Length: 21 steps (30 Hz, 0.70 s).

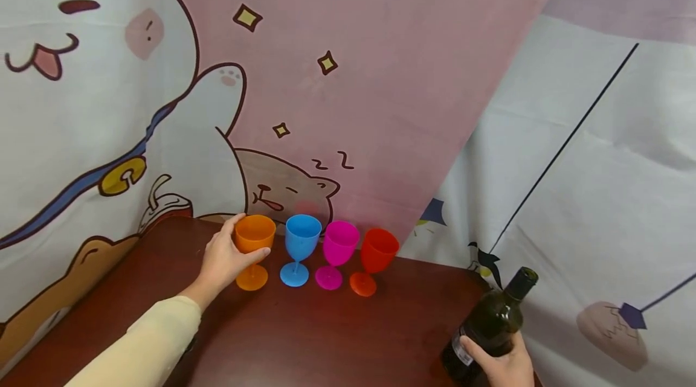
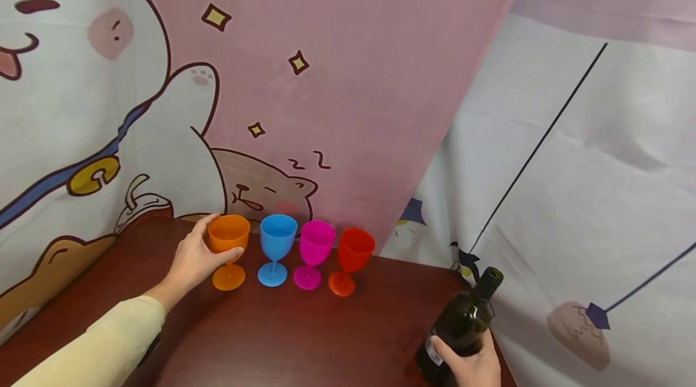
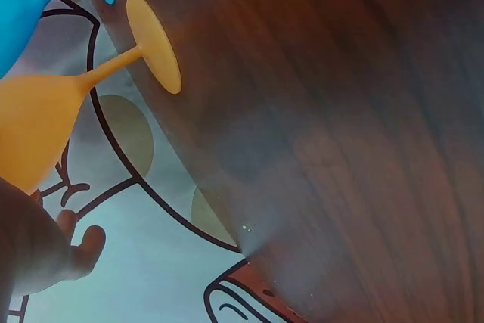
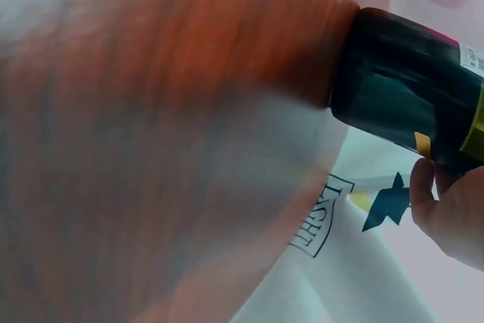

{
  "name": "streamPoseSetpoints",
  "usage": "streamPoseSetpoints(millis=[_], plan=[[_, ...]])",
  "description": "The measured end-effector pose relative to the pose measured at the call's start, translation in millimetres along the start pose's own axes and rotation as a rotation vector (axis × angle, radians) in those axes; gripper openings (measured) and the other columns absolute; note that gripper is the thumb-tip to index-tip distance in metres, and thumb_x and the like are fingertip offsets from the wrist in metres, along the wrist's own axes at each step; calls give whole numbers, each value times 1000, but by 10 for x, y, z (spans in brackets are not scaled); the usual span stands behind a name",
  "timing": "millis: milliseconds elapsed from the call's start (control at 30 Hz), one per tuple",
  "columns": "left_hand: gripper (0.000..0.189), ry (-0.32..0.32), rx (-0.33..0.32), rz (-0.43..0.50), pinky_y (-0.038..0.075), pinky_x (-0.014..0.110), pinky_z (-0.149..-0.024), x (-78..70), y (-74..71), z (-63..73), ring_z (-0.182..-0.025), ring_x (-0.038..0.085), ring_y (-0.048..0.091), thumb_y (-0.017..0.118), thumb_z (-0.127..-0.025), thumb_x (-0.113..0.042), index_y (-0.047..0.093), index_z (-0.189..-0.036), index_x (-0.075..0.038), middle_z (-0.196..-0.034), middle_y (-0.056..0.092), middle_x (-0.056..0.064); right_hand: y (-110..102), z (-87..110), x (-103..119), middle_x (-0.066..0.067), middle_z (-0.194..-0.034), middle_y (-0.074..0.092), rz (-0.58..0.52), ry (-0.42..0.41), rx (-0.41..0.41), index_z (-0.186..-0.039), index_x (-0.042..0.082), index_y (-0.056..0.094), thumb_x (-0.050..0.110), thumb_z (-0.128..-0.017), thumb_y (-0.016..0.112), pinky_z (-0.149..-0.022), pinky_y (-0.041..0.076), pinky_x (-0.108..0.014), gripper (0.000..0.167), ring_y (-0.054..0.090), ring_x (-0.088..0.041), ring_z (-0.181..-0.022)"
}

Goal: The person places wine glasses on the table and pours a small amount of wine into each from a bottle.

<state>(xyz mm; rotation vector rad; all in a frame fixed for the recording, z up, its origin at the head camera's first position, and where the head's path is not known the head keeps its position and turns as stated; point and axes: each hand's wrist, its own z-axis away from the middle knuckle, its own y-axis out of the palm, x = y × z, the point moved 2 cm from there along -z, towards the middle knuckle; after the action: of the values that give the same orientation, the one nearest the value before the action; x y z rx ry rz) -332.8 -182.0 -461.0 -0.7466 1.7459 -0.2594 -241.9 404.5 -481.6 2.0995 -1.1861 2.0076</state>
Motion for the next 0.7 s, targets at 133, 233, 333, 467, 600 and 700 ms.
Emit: streamPoseSetpoints(millis=[133,233,333,467,600,700], plan=[[105,12,-9,-2,45,71,-105,17,-46,56,-127,47,55,90,-83,-52,35,-163,-13,-143,62,24,39,8,80,-4,-118,75,80,-86,5,-147,15,58,35,-71,102,-70,55,-18,91,64,7,-84],[104,13,5,7,47,68,-104,4,-62,128,-125,45,56,91,-82,-53,37,-162,-14,-140,63,22,76,18,139,-18,-131,72,136,-144,17,-149,15,57,37,-70,102,-74,58,-26,93,69,-4,-93],[103,23,34,17,52,68,-102,-71,-47,240,-125,44,57,91,-81,-55,39,-161,-15,-140,63,21,95,39,208,-24,-134,69,217,-179,27,-151,13,54,45,-68,102,-79,62,-45,101,73,-28,-104],[100,52,62,32,53,68,-103,-232,24,431,-126,42,57,93,-79,-52,43,-158,-17,-141,64,16,117,58,375,-29,-133,70,318,-256,75,-151,11,52,49,-69,101,-85,59,-64,103,70,-50,-113],[98,80,99,57,52,67,-105,-421,160,608,-127,37,58,97,-75,-49,47,-156,-20,-141,67,9,185,63,610,-25,-128,74,372,-399,120,-151,13,53,44,-69,101,-83,61,-60,99,75,-45,-106],[98,81,133,84,51,65,-106,-540,276,726,-126,33,59,98,-73,-48,49,-154,-23,-140,68,5,276,102,809,-20,-118,79,404,-524,146,-149,15,55,40,-67,102,-76,61,-53,98,77,-36,-96]])
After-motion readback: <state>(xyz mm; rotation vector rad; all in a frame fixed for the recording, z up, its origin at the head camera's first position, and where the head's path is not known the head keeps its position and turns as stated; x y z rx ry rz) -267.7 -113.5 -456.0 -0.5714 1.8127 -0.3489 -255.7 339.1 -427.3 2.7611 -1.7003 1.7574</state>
